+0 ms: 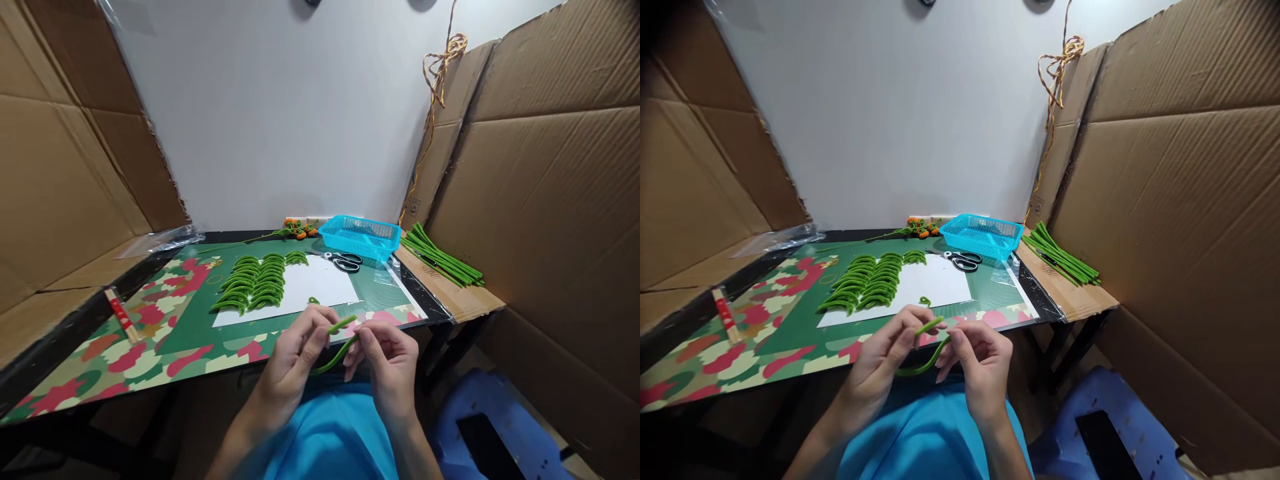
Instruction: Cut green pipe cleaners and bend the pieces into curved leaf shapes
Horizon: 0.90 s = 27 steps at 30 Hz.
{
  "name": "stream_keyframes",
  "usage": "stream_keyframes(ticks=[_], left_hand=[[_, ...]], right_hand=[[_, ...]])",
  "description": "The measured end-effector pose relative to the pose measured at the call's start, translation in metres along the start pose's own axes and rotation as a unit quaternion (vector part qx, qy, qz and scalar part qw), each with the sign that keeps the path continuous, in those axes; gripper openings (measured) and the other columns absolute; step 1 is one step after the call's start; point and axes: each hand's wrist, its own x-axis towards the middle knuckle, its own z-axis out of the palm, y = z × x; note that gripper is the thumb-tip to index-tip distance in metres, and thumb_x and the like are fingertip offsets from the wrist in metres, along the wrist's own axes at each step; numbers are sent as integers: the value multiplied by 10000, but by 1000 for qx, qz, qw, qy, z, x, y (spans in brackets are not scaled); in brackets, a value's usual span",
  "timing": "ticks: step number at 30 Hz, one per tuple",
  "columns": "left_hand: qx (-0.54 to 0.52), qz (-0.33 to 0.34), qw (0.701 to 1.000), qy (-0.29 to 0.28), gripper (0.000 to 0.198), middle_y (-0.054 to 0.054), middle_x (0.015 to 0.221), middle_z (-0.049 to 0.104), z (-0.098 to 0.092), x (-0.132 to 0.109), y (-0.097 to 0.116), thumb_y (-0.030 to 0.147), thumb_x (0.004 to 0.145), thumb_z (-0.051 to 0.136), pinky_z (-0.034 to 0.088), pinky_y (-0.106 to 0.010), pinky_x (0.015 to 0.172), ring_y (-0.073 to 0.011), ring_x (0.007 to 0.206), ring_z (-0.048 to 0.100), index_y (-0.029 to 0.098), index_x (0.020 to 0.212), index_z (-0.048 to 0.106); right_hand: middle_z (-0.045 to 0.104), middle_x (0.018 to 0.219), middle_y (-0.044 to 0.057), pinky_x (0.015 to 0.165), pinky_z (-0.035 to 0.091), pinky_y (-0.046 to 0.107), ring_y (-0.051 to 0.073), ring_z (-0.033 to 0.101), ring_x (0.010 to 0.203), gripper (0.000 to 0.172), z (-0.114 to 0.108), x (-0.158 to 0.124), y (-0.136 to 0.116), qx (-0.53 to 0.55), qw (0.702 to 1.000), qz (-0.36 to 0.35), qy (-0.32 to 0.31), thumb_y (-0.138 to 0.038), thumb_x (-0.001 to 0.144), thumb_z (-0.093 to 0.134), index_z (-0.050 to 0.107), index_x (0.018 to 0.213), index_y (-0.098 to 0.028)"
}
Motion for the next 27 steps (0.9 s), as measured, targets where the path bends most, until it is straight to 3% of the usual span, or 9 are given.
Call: stream_keyframes(ticks=[3, 6, 11, 14, 19, 27], left_hand=[[-41, -67, 994, -81, 313, -80, 1121, 619, 4, -8, -1, 425, 1100, 469, 481, -289, 925, -199, 1045, 596, 185, 962, 617], [-64, -139, 980, -126, 331, -32, 917, 596, 7, -17, -5, 463, 1104, 440, 489, -271, 781, -154, 811, 590, 189, 999, 593], [-64, -180, 979, -75, 398, 17, 779, 522, 2, -23, -15, 531, 1077, 480, 331, -233, 574, -100, 624, 414, 180, 909, 564], [-63, -179, 979, -77, 351, -1, 811, 582, 0, -25, -16, 518, 1065, 522, 343, -236, 620, -117, 690, 471, 185, 974, 588], [-71, -164, 982, -62, 328, 4, 810, 627, 4, -25, -16, 495, 1062, 545, 380, -245, 663, -135, 711, 533, 230, 1252, 580], [9, -151, 985, -78, 360, 5, 760, 615, -2, -23, -17, 491, 1054, 560, 386, -250, 659, -120, 660, 498, 172, 1109, 718]], right_hand=[[734, 651, 24, 393, 561, 239, 144, 650, 439, 177, 0, -1, -5, -23, 1000, -20, -1, -337, 972, 737, 770, 933, -167], [715, 627, 11, 363, 486, 192, 106, 590, 392, 161, 1, -3, -10, -64, 997, -34, -1, -319, 963, 746, 764, 911, -168], [666, 575, -4, 379, 444, 184, 100, 560, 413, 181, 0, -5, -9, -114, 993, -22, -11, -350, 937, 770, 784, 912, -171], [689, 615, 18, 372, 436, 197, 103, 548, 412, 221, -3, -4, -4, -136, 991, 0, 3, -386, 918, 785, 798, 903, -166], [707, 645, 38, 378, 445, 207, 106, 551, 416, 240, -5, -3, 1, -141, 990, 12, 6, -398, 900, 801, 813, 916, -158], [690, 633, 29, 370, 443, 201, 102, 545, 417, 245, -7, -1, 6, -135, 991, 22, -6, -400, 891, 808, 809, 899, -155]])
